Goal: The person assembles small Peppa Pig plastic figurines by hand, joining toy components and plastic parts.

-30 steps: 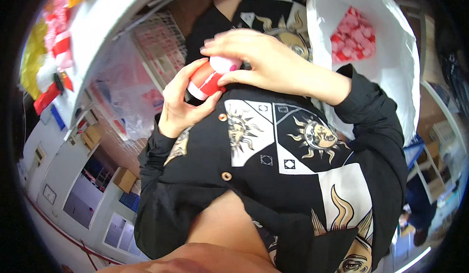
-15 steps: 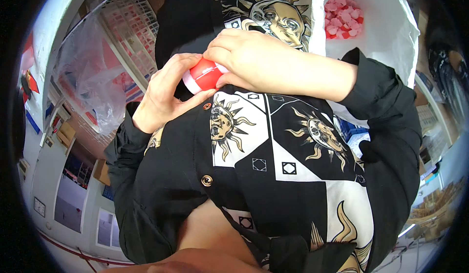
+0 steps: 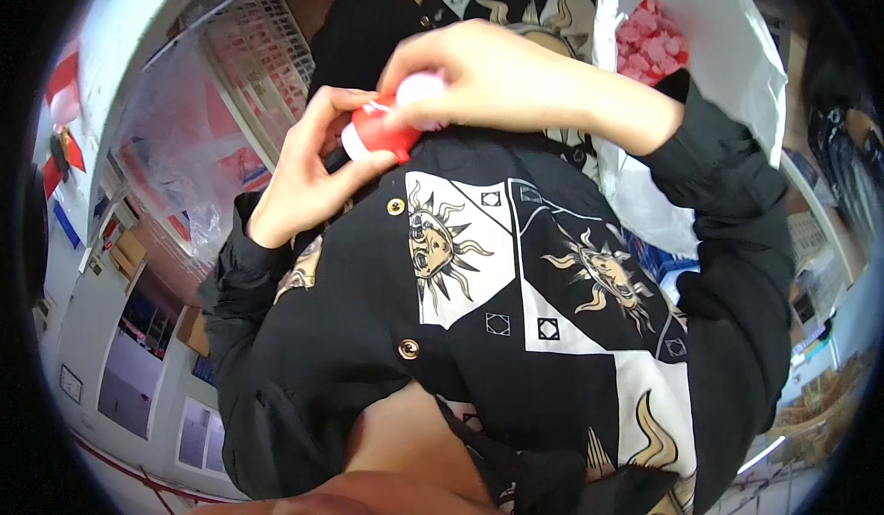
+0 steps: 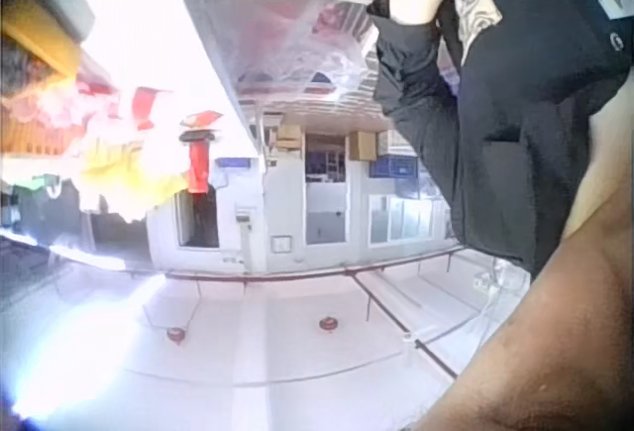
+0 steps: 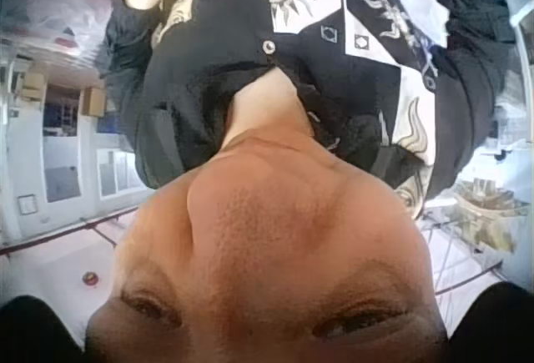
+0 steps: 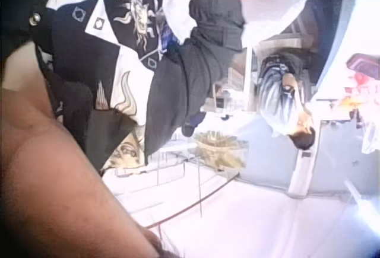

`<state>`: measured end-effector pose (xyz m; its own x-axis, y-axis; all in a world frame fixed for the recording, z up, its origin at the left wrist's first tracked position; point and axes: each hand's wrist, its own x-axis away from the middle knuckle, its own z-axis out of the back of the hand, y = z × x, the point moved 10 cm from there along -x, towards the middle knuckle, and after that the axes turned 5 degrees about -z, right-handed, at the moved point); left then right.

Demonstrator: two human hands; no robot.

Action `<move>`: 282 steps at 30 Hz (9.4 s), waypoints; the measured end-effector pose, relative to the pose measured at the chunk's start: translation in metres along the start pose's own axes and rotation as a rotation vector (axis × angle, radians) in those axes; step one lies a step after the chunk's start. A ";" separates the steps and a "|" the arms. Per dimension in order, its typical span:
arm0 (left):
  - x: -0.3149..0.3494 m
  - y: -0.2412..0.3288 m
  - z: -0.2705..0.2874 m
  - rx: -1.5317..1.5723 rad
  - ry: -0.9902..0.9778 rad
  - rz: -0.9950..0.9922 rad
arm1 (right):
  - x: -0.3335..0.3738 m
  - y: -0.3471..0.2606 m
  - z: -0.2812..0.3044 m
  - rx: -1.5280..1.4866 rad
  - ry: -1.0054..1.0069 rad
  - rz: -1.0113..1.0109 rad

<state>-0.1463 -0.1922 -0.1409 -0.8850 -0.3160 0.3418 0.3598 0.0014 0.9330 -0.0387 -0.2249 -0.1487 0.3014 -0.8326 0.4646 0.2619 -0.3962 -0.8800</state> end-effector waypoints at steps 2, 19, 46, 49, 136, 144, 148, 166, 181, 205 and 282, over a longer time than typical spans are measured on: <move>0.001 -0.024 0.008 0.463 0.149 0.111 | -0.005 0.029 0.024 -0.647 0.243 0.099; -0.044 -0.024 -0.030 0.493 0.142 0.108 | -0.004 0.052 0.020 -1.054 0.529 0.165; 0.020 0.027 0.011 -0.399 0.161 -0.134 | 0.035 0.008 -0.026 0.140 0.328 0.175; 0.009 0.034 -0.003 -0.540 0.048 -0.198 | 0.035 0.002 -0.031 0.174 0.355 0.221; -0.010 0.018 0.018 0.295 0.353 -0.233 | 0.033 0.061 -0.010 -0.803 0.398 0.002; -0.013 -0.030 0.029 0.330 0.486 -0.185 | 0.017 0.082 -0.006 -0.628 0.413 -0.114; -0.007 -0.044 0.030 0.355 0.501 -0.145 | 0.016 0.091 -0.010 -0.530 0.396 -0.229; 0.009 -0.025 0.053 0.254 0.495 -0.249 | 0.016 0.070 -0.019 -0.434 0.379 -0.256; -0.008 0.127 0.131 0.485 0.512 -0.501 | -0.007 -0.123 0.024 -0.720 0.354 0.417; -0.010 0.149 0.062 0.114 0.733 -0.885 | 0.048 -0.111 0.076 -0.848 0.609 0.640; -0.022 0.125 0.111 -0.126 0.972 -0.717 | 0.263 -0.276 0.031 0.942 0.924 0.534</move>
<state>-0.1142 -0.0800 -0.0191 -0.3239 -0.7871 -0.5250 -0.0465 -0.5410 0.8397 -0.0036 -0.3228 0.2194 -0.0450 -0.8921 -0.4497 0.9219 0.1364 -0.3627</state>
